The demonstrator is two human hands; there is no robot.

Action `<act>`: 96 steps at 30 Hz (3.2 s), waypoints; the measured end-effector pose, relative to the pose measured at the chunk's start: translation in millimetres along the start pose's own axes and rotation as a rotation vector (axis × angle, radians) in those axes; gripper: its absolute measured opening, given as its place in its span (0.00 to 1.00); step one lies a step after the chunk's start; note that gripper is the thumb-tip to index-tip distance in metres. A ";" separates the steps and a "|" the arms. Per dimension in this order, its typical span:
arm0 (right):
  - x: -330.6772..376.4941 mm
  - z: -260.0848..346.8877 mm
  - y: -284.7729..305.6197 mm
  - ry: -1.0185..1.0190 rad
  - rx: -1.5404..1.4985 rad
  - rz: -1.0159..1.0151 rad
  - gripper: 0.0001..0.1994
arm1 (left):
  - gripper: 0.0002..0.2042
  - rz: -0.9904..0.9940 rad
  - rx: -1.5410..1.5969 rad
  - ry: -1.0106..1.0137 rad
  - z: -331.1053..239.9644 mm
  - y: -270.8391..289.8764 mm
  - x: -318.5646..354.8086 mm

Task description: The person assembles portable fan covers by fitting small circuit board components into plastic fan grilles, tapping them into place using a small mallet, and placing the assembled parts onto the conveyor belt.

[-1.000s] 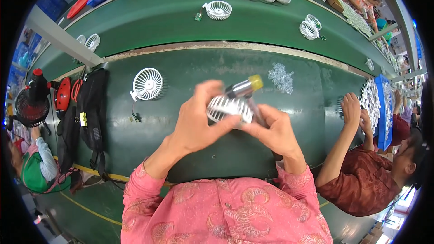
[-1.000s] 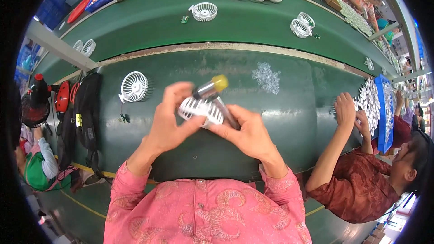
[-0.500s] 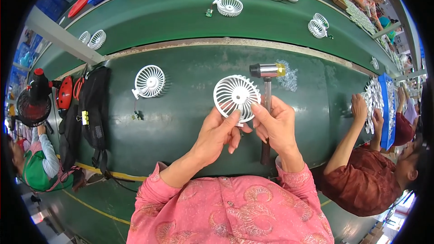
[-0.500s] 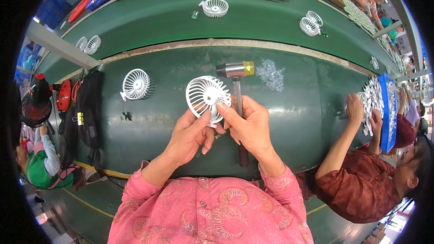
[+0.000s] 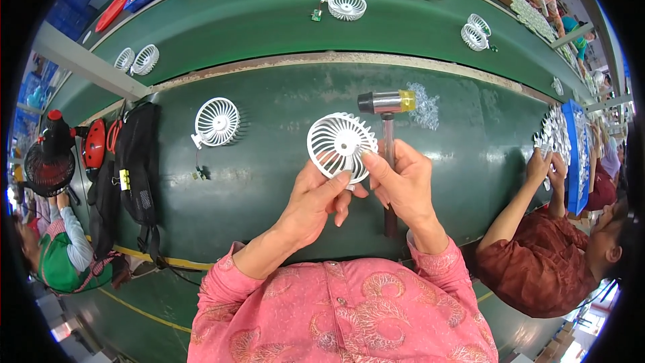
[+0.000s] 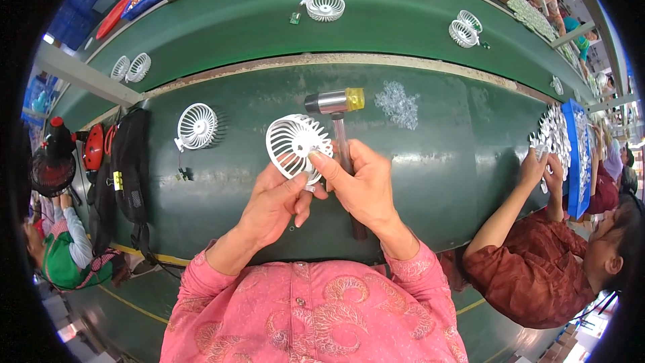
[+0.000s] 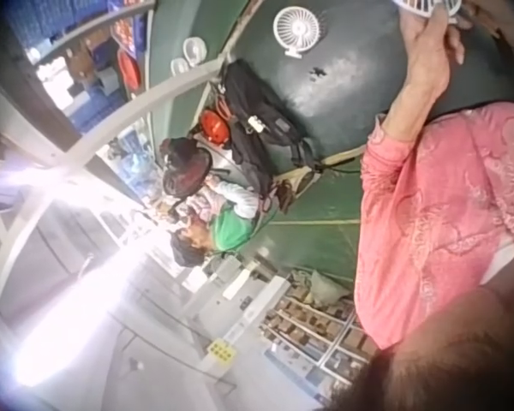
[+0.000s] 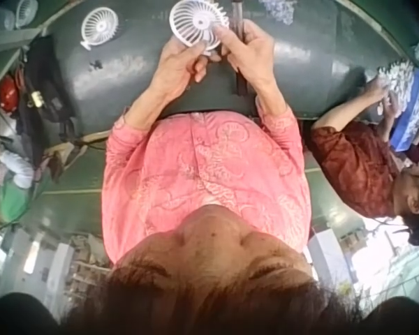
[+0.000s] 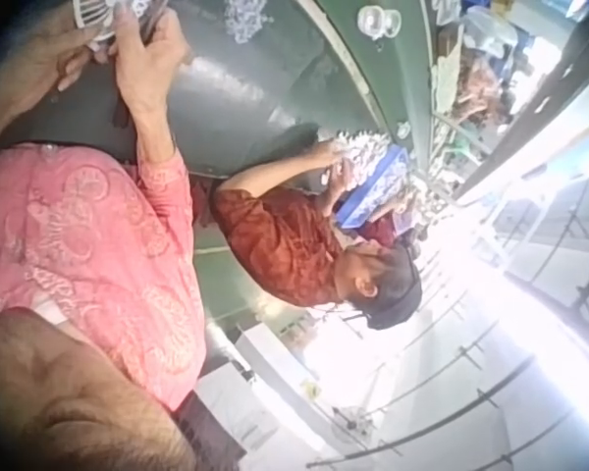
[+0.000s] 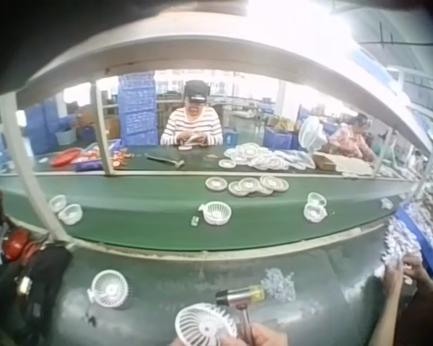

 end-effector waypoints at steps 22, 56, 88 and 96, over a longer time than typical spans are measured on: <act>29.9 -30.2 -3.1 0.105 0.165 0.114 0.19 | 0.11 -0.078 0.232 0.111 -3.8 14.8 -3.7; 33.1 -14.3 -13.3 0.778 0.906 0.230 0.16 | 0.19 -0.134 0.080 0.244 17.5 25.8 -4.6; -46.2 -47.1 21.1 0.231 0.821 0.078 0.13 | 0.20 0.091 -1.646 -1.221 28.7 23.0 20.9; 1.7 -8.9 38.8 0.363 0.351 -0.145 0.15 | 0.26 0.108 -1.686 -1.213 32.5 23.1 22.6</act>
Point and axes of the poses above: each hand's wrist, its own x-axis away from the middle knuckle, its own y-axis out of the back of the hand, z = x × y, the point moved 2 cm from there along -x, towards the middle knuckle, and after that the axes turned 13 degrees about -z, right-handed, at the moved point
